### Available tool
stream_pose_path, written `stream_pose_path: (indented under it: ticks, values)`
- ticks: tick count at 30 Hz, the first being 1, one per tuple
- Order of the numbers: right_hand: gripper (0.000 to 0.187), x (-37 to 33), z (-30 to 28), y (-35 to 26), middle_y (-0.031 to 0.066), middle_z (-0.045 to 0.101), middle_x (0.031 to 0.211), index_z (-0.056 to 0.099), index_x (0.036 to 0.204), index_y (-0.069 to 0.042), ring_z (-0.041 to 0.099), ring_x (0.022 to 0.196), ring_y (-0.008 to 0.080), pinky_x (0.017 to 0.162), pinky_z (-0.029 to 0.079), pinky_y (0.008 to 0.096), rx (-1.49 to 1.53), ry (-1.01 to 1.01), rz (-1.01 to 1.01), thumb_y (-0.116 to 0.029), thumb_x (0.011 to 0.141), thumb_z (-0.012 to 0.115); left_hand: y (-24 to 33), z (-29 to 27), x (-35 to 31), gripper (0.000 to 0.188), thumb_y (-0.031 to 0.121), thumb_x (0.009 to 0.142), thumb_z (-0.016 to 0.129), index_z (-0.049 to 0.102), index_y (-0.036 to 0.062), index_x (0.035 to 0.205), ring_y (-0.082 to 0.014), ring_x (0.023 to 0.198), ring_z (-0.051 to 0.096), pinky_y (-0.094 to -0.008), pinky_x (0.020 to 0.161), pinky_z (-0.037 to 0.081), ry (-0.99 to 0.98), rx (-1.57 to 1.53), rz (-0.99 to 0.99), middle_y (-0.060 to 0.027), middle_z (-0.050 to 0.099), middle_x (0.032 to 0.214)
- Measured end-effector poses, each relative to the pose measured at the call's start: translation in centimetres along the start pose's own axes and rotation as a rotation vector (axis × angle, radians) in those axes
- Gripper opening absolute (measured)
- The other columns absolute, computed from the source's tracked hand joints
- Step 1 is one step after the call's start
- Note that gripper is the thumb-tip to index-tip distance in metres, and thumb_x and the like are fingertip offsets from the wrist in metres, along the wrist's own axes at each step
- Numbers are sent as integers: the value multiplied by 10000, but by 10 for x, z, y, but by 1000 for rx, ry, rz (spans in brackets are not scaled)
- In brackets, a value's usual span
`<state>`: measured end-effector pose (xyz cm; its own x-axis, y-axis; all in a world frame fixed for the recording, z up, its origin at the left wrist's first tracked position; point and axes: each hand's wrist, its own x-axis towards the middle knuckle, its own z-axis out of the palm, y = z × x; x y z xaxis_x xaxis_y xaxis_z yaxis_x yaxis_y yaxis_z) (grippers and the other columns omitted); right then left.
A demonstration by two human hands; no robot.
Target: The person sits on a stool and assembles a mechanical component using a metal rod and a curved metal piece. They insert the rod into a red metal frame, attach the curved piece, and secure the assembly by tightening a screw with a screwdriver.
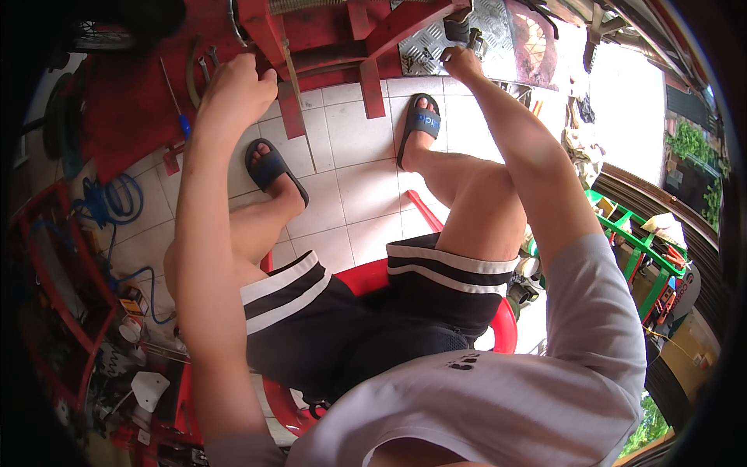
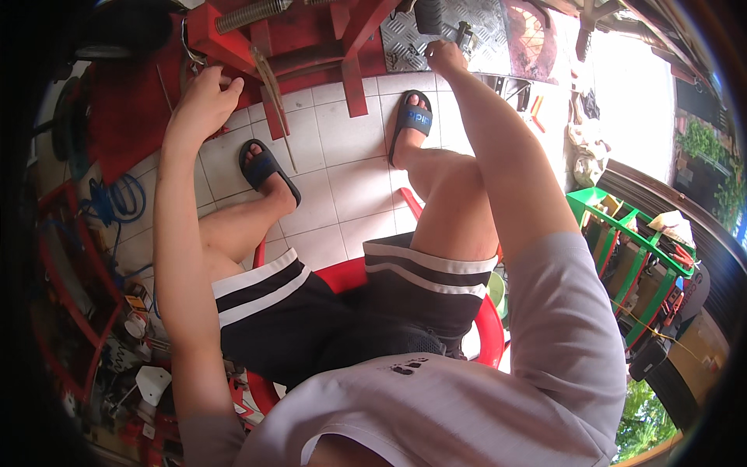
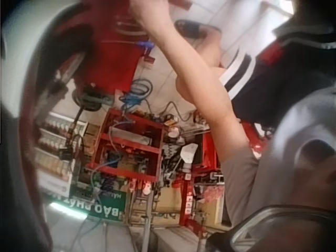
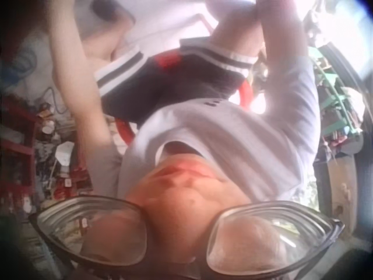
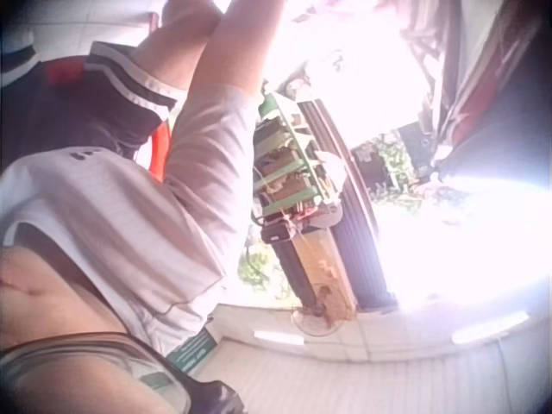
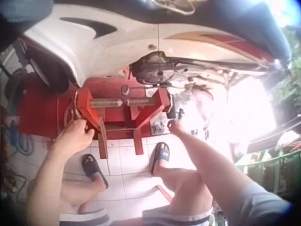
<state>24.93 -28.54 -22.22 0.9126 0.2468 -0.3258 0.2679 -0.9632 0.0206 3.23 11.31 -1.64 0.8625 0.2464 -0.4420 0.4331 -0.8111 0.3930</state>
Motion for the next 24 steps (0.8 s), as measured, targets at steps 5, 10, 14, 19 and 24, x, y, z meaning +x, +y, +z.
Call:
stream_pose_path:
  ticks: [5,10,14,19,24]
  values:
    - [194,-22,-17,-30,96,695,867,699,978,-220,666,843,307,736,532,415,119,75,-111,-246,790,656,3,1,-3,484,315,888,542,542,-81,1166,-377,1035,602,-419,897,471,18,-22,22,-245,628,1087]
    - [248,-21,-19,-50,112,691,890,690,999,-202,659,857,331,745,523,430,25,55,-151,-260,758,684,6,-2,-5,472,294,871,540,549,-90,1145,-424,1029,584,-453,895,471,34,-51,61,-288,619,1047]
    - [211,-15,-6,-54,128,682,886,682,931,-166,651,882,349,758,516,441,-77,87,-132,-255,740,681,6,-2,-7,490,309,878,546,540,-84,1170,-398,1017,600,-434,877,477,19,-72,44,-262,634,1039]
    - [114,-13,0,-62,154,672,892,668,845,-137,645,892,358,761,508,455,-86,103,-91,-180,800,572,2,-3,-8,465,293,872,537,546,-65,1170,-391,1022,596,-448,884,475,30,-99,74,-268,633,1017]
    - [185,-14,-1,-64,159,672,931,681,868,-123,647,916,347,776,513,452,-94,89,-105,-140,829,501,3,-2,-9,514,312,901,540,501,-67,1246,-360,1009,622,-404,884,476,-18,-67,36,-221,646,1073]
